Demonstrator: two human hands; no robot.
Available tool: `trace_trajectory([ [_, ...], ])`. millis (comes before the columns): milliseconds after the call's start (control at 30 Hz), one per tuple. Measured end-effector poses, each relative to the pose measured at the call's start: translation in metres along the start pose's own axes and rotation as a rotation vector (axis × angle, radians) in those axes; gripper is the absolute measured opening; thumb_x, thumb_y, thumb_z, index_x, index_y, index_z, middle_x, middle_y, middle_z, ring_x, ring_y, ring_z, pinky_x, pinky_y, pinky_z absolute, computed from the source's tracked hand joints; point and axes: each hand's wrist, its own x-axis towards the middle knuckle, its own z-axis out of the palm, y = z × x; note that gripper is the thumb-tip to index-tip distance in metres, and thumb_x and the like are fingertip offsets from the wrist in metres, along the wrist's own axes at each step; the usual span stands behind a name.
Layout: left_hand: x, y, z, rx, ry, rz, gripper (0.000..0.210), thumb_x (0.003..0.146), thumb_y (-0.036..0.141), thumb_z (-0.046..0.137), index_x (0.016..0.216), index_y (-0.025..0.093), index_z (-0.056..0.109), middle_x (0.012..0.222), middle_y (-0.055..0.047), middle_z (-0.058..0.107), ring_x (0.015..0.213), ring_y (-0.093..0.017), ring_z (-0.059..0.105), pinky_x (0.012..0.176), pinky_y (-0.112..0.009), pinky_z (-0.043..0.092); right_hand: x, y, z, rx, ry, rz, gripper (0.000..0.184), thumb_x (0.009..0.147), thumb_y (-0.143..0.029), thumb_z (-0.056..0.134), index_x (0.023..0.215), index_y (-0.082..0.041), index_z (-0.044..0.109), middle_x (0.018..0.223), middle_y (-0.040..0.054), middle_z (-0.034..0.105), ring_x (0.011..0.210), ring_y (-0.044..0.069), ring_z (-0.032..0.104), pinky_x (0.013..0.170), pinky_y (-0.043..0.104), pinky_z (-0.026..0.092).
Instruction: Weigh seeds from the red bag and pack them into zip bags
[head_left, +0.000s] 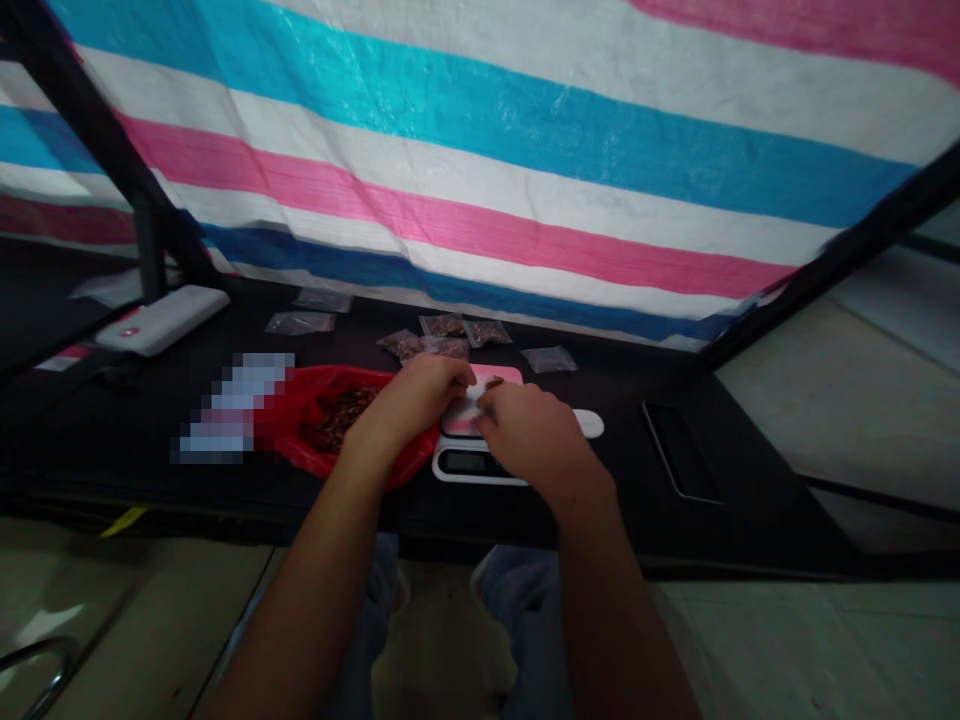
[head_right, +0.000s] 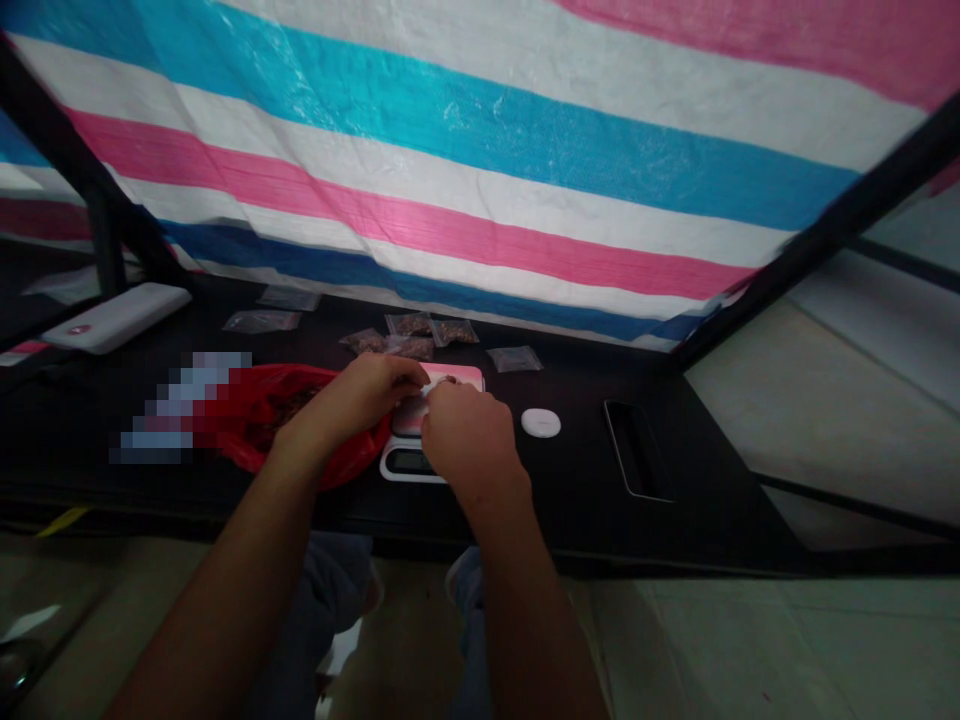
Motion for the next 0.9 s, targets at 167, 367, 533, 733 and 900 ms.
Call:
trace_trajectory([
  [167,-0.006,-0.007,-0.013,0.009,0.077,0.025,0.023,0.09,0.017,0.06,0.1,0.018,0.081,0.103,-0.008,0.083,0.097,-0.023,0.076,0.09,-0.032,0.056,-0.003,-0.026,0.003,-0.029,-0.118,-0.033,0.031,0.096,-0.019,0.051,0.114,-0.014,0.076,0.113,0.0245,0.077,0.11,0.035,0.076,0.086,0.043,0.058],
  [367,-0.015,-0.004,-0.027,0.025,0.127,0.012,0.021,0.09,0.019,0.064,0.101,0.018,0.081,0.102,-0.007,0.082,0.095,-0.023,0.075,0.089,-0.03,0.055,0.001,-0.035,0.006,-0.02,-0.141,-0.02,0.039,0.094,-0.016,0.05,0.126,-0.005,0.07,0.115,0.0295,0.076,0.113,0.038,0.075,0.087,0.045,0.059],
  [533,-0.017,-0.003,-0.026,0.029,0.104,0.015,0.024,0.091,0.018,0.061,0.106,0.018,0.08,0.108,-0.008,0.082,0.1,-0.023,0.075,0.091,-0.031,0.055,0.003,-0.033,0.01,-0.007,-0.135,0.008,0.042,0.095,-0.02,0.051,0.128,-0.002,0.068,0.116,0.0306,0.075,0.113,0.038,0.075,0.088,0.044,0.058],
  [733,-0.019,-0.005,-0.027,0.028,0.113,0.025,0.024,0.091,0.019,0.059,0.105,0.019,0.079,0.106,-0.007,0.082,0.099,-0.023,0.075,0.092,-0.031,0.055,0.003,-0.021,0.009,-0.01,-0.113,-0.005,0.031,0.097,-0.027,0.053,0.117,-0.015,0.073,0.12,0.0239,0.076,0.113,0.033,0.074,0.088,0.038,0.056],
  [900,-0.018,-0.005,-0.028,0.009,0.11,0.01,0.026,0.091,0.015,0.059,0.106,0.018,0.08,0.106,-0.007,0.082,0.098,-0.022,0.075,0.09,-0.03,0.054,0.004,-0.013,0.011,-0.027,-0.117,0.001,0.034,0.097,-0.022,0.049,0.124,-0.012,0.068,0.125,0.0257,0.073,0.109,0.038,0.075,0.085,0.044,0.057],
])
